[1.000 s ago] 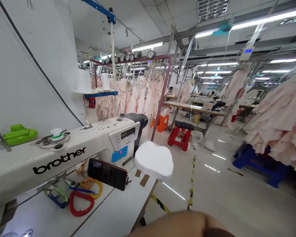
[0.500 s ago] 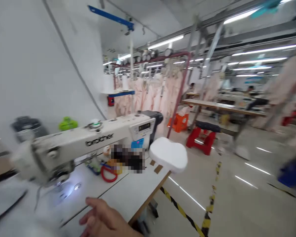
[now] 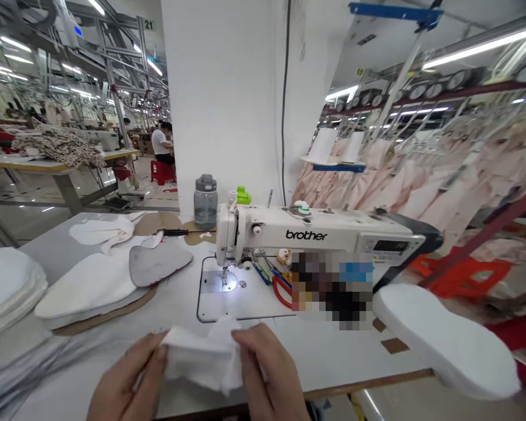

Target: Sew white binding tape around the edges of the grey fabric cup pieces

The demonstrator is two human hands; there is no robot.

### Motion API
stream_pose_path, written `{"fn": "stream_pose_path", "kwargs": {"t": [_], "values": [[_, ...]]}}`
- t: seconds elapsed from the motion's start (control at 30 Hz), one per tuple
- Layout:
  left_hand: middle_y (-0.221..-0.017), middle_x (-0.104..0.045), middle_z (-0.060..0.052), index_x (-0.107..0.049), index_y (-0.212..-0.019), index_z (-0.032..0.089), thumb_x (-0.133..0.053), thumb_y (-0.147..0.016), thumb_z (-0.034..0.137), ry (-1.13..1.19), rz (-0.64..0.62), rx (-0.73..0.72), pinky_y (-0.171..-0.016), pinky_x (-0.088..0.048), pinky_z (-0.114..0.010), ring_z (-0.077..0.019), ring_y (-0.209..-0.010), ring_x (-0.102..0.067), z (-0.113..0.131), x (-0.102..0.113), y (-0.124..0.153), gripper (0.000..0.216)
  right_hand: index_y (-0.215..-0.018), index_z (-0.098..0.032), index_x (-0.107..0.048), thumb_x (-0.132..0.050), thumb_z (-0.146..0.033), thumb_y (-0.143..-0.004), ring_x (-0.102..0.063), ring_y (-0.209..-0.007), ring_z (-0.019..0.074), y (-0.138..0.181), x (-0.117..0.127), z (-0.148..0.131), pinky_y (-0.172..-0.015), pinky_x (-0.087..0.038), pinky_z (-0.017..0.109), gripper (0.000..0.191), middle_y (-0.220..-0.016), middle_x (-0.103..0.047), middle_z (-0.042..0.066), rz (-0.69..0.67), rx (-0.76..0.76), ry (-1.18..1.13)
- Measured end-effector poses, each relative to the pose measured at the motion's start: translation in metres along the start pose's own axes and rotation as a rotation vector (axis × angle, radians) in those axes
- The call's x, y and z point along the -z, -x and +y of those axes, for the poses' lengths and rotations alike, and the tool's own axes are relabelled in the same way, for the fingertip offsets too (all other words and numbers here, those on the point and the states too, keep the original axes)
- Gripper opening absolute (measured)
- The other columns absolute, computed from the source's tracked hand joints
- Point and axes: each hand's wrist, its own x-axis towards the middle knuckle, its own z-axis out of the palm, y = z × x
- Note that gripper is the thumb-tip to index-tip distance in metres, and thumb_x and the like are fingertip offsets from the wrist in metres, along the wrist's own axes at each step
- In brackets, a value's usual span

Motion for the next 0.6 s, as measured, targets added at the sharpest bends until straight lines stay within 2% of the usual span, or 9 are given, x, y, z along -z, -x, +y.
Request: {"fn": "stream_pose_path", "kwargs": {"t": [0.1, 0.13, 0.23, 0.33, 0.47, 0.53, 0.6], "values": [[-0.091, -0.075, 0.003, -0.062, -0.126, 0.027, -0.047, -0.1, 0.046, -0.048, -0.084, 0.095, -0.061, -0.057, -0.015, -0.0134, -0.07, -0.072, -0.014, 0.014, -0.01, 0.036, -0.112, -0.025, -0.06, -0.044, -0.013, -0.1, -0.063, -0.083, 0.0175, -0.01, 0.005, 0.006, -0.074, -0.052, 0.027, 0.023, -0.093, -0.063, 0.003, -0.043, -0.038, 0.092], [-0.087, -0.074, 0.004, -0.058, -0.13, 0.026, -0.045, -0.1, 0.044, -0.09, -0.124, 0.077, -0.06, -0.057, -0.015, -0.0134, -0.069, -0.072, -0.019, 0.016, -0.01, 0.037, -0.109, -0.025, -0.06, -0.043, -0.014, -0.1, -0.063, -0.082, 0.0174, -0.009, 0.007, 0.009, -0.073, -0.052, 0.026, 0.023, -0.092, -0.063, 0.003, -0.077, -0.073, 0.119], [-0.079, -0.073, 0.004, -0.05, -0.139, 0.026, -0.045, -0.098, 0.036, -0.22, -0.204, -0.101, -0.055, -0.057, -0.015, -0.0132, -0.062, -0.071, -0.03, 0.02, 0.0, 0.042, -0.112, -0.025, -0.059, -0.042, -0.012, -0.1, -0.064, -0.083, 0.0181, 0.005, 0.015, 0.016, -0.072, -0.053, 0.027, 0.025, -0.094, -0.063, 0.004, -0.211, -0.088, 0.212], [-0.099, -0.074, -0.001, -0.047, -0.142, 0.027, -0.048, -0.096, 0.039, -0.334, -0.143, -0.19, -0.059, -0.059, -0.02, -0.0172, -0.074, -0.073, -0.036, 0.026, 0.011, 0.048, -0.122, -0.026, -0.054, -0.045, -0.011, -0.098, -0.063, -0.09, 0.019, 0.017, 0.018, 0.011, -0.077, -0.055, 0.029, 0.03, -0.102, -0.061, 0.006, -0.282, -0.036, 0.312], [-0.124, -0.066, -0.009, -0.052, -0.136, 0.021, -0.044, -0.097, 0.041, -0.475, 0.012, -0.249, -0.079, -0.06, -0.031, -0.0245, -0.104, -0.068, -0.03, 0.023, 0.004, 0.044, -0.127, -0.021, -0.054, -0.049, -0.016, -0.097, -0.059, -0.11, 0.0269, 0.012, 0.006, 0.013, -0.089, -0.054, 0.04, 0.031, -0.12, -0.057, 0.013, -0.268, 0.002, 0.502], [-0.124, -0.067, -0.01, -0.057, -0.129, 0.02, -0.043, -0.097, 0.037, -0.491, -0.01, -0.39, -0.084, -0.058, -0.033, -0.0242, -0.106, -0.067, -0.023, 0.013, -0.004, 0.039, -0.129, -0.016, -0.054, -0.049, -0.019, -0.097, -0.058, -0.112, 0.0315, 0.004, -0.004, 0.022, -0.09, -0.054, 0.047, 0.033, -0.123, -0.057, 0.017, -0.252, -0.047, 0.604], [-0.117, -0.071, -0.008, -0.064, -0.12, 0.021, -0.045, -0.095, 0.029, -0.505, -0.094, -0.593, -0.083, -0.056, -0.032, -0.0223, -0.102, -0.069, -0.017, 0.002, -0.008, 0.032, -0.127, -0.012, -0.056, -0.05, -0.02, -0.096, -0.06, -0.107, 0.0343, -0.006, -0.014, 0.032, -0.086, -0.054, 0.052, 0.032, -0.118, -0.059, 0.019, -0.258, -0.1, 0.662]]}}
